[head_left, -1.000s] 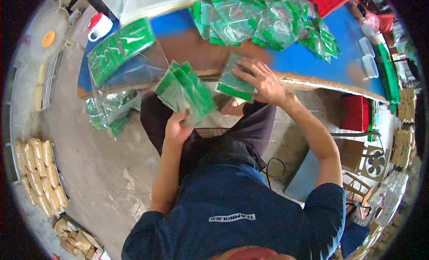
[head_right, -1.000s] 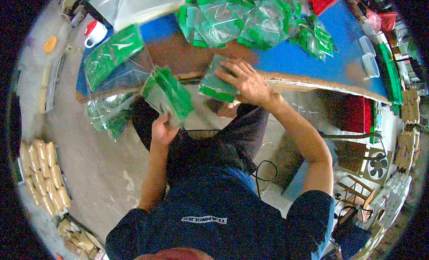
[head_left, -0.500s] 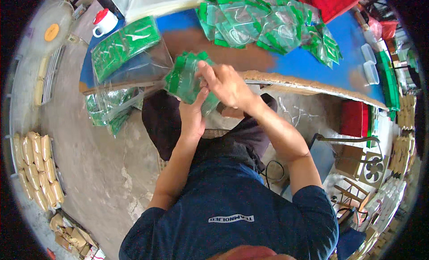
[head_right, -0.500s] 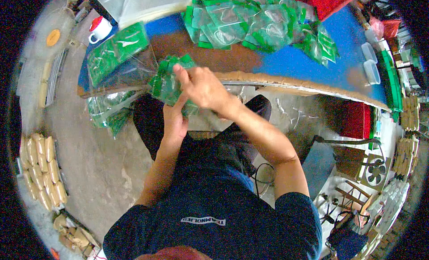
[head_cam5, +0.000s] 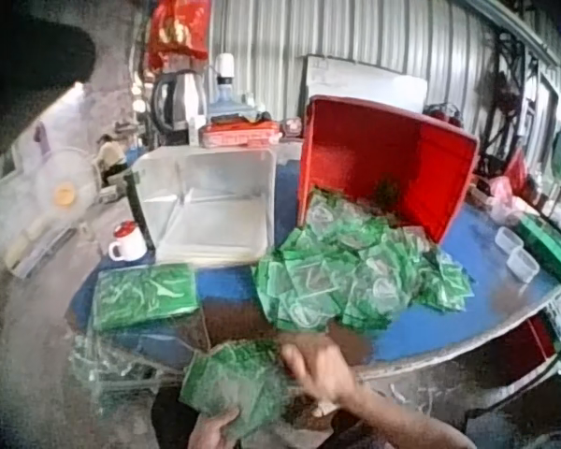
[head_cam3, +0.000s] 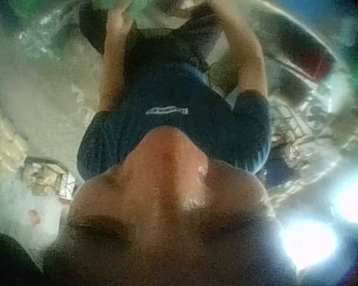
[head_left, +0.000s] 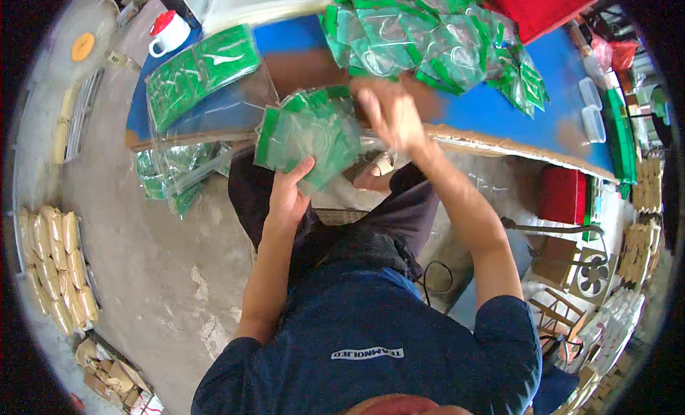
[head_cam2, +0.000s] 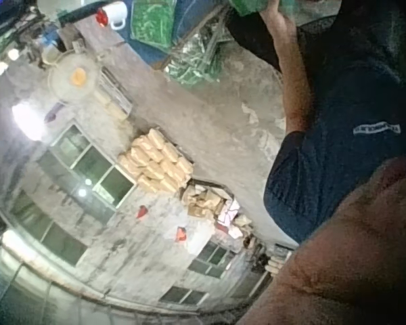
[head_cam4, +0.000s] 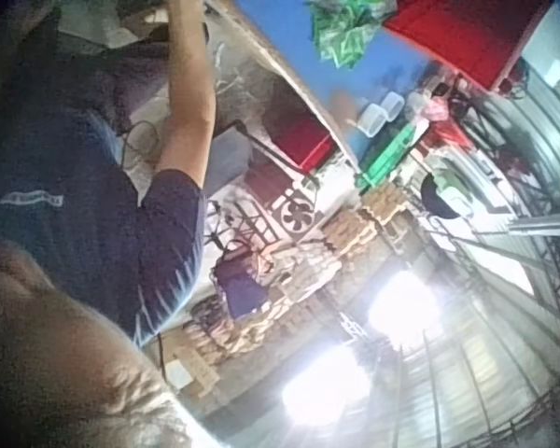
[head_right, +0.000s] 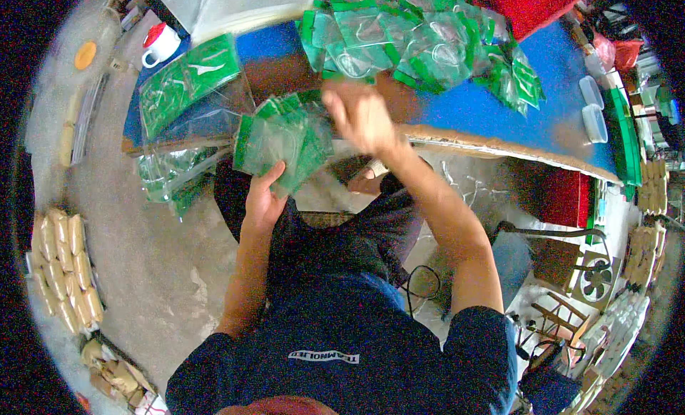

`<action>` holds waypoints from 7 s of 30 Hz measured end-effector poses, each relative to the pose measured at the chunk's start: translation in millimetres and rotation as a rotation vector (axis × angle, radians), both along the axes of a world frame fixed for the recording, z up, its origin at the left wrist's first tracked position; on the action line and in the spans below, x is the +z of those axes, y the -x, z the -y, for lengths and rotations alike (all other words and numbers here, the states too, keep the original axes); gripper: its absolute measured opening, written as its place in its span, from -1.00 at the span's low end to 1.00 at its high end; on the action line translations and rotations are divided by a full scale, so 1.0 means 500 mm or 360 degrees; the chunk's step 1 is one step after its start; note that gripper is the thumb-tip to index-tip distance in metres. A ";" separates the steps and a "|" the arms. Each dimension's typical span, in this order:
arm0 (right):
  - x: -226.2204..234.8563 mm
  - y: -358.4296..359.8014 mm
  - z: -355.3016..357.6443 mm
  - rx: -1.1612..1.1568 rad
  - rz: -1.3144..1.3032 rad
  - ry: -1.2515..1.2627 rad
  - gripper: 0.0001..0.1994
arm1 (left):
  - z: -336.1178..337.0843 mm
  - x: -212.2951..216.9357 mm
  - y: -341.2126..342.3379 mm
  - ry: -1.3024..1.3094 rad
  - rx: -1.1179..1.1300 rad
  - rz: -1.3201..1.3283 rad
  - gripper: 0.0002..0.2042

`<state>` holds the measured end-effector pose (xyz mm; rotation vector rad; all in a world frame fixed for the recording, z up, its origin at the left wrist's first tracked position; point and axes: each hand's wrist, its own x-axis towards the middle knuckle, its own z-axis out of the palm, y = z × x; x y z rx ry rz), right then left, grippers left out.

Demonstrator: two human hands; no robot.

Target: Packing several small green plastic bags into a larger clear plastic bag.

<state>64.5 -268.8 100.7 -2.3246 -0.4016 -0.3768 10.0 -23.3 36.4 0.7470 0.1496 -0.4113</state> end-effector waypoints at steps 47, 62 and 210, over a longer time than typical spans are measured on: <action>-0.008 -0.061 0.020 -0.0575 0.0465 0.0482 -0.73 | 0.014 -0.029 0.014 0.0503 -0.0014 -0.0160 -0.45; -0.039 -0.133 0.000 -0.0437 0.0316 0.0694 -0.63 | -0.037 -0.065 -0.003 0.0482 -0.0136 -0.0070 -0.42; 0.227 0.053 -0.021 -0.0096 0.0191 0.0501 -0.39 | 0.087 0.227 -0.158 -0.1746 -0.0909 0.1955 -0.47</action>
